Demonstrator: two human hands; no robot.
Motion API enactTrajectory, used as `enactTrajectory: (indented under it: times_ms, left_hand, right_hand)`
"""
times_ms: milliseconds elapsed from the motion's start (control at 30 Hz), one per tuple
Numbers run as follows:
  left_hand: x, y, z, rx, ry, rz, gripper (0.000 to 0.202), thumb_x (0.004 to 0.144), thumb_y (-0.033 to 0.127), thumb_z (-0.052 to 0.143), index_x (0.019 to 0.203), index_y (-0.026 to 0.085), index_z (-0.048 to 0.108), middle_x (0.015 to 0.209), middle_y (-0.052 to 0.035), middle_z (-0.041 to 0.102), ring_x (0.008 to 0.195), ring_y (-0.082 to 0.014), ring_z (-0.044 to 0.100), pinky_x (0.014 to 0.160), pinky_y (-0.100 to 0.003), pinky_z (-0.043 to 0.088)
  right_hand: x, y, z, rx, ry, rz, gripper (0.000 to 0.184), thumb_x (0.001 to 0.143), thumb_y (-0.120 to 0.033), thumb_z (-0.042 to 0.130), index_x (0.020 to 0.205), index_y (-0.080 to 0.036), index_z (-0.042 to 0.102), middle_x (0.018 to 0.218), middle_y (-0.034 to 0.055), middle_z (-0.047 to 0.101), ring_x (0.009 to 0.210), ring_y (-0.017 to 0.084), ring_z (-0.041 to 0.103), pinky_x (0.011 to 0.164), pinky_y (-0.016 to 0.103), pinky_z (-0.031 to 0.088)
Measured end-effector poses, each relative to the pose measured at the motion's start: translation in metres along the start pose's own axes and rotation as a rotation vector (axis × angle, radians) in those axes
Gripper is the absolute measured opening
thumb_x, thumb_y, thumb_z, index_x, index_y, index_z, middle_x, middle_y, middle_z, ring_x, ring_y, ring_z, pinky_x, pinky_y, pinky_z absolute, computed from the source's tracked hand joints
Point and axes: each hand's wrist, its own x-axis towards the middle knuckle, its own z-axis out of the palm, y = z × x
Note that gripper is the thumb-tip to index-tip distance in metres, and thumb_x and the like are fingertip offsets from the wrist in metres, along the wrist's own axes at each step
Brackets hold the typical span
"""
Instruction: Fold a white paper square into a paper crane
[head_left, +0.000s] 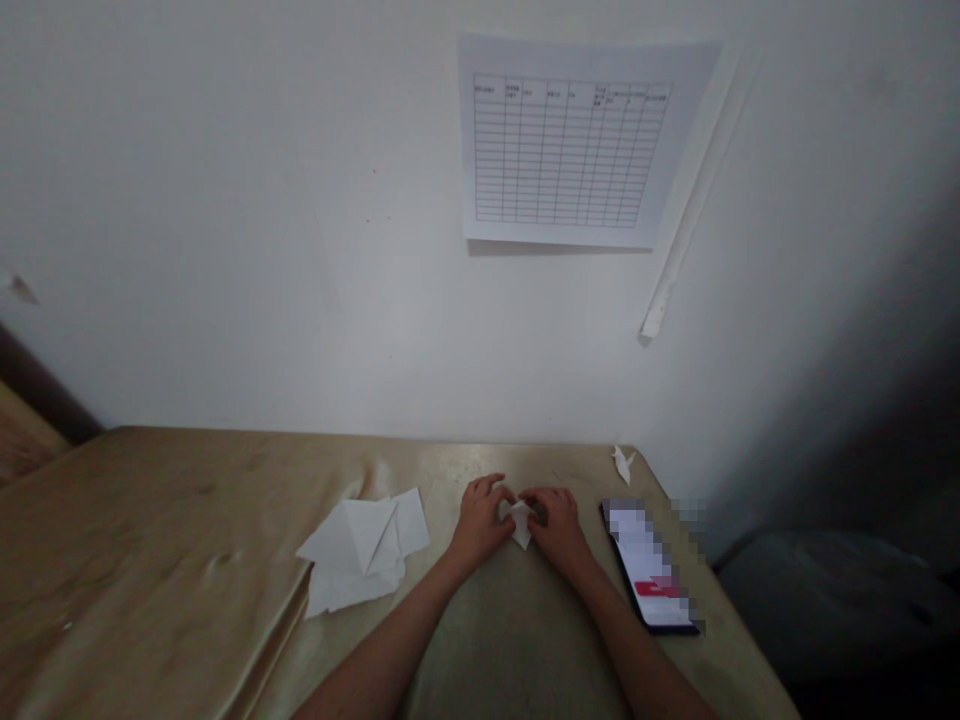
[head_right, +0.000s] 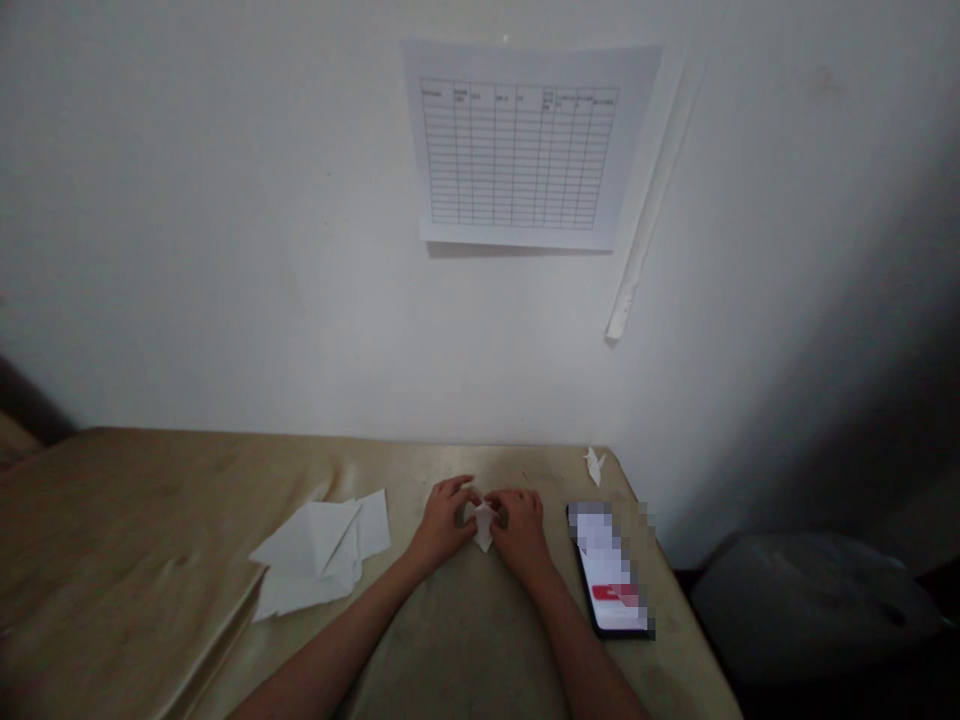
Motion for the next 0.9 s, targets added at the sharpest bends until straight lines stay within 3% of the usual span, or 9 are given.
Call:
enactTrajectory:
  times_ms: [100,367,900]
  left_hand:
    - [0.000,-0.001,-0.002,-0.011,-0.017,0.000,0.027,0.067,0.009,0.071,0.090,0.024,0.072,0.135,-0.0051,0.058,0.126,-0.0286,0.046,0.109,-0.048,0.038]
    - [0.002,0.001,0.000,0.017,-0.006,-0.005,0.013,0.075,0.021,0.074,0.088,0.023,0.073,0.132,-0.0075,0.060,0.125,-0.0275,0.049,0.108,-0.046,0.038]
    - [0.001,-0.003,0.002,0.020,-0.005,-0.042,0.028,0.067,0.010,0.073,0.092,0.023,0.077,0.133,-0.0073,0.060,0.125,-0.0284,0.047,0.108,-0.044,0.039]
  right_hand:
    - [0.000,0.002,-0.005,0.005,-0.009,-0.012,0.034,0.075,-0.013,0.059,0.104,-0.026,0.071,0.108,0.0046,0.072,0.110,0.026,0.057,0.105,0.042,0.032]
    - [0.000,-0.006,-0.002,-0.045,-0.006,0.029,0.022,0.085,-0.025,0.061,0.105,-0.026,0.071,0.107,0.0029,0.072,0.109,0.023,0.057,0.108,0.042,0.026]
    - [-0.001,-0.007,-0.004,-0.077,-0.041,0.003,0.034,0.078,-0.013,0.057,0.106,-0.026,0.070,0.109,0.0039,0.070,0.111,0.024,0.055,0.109,0.043,0.026]
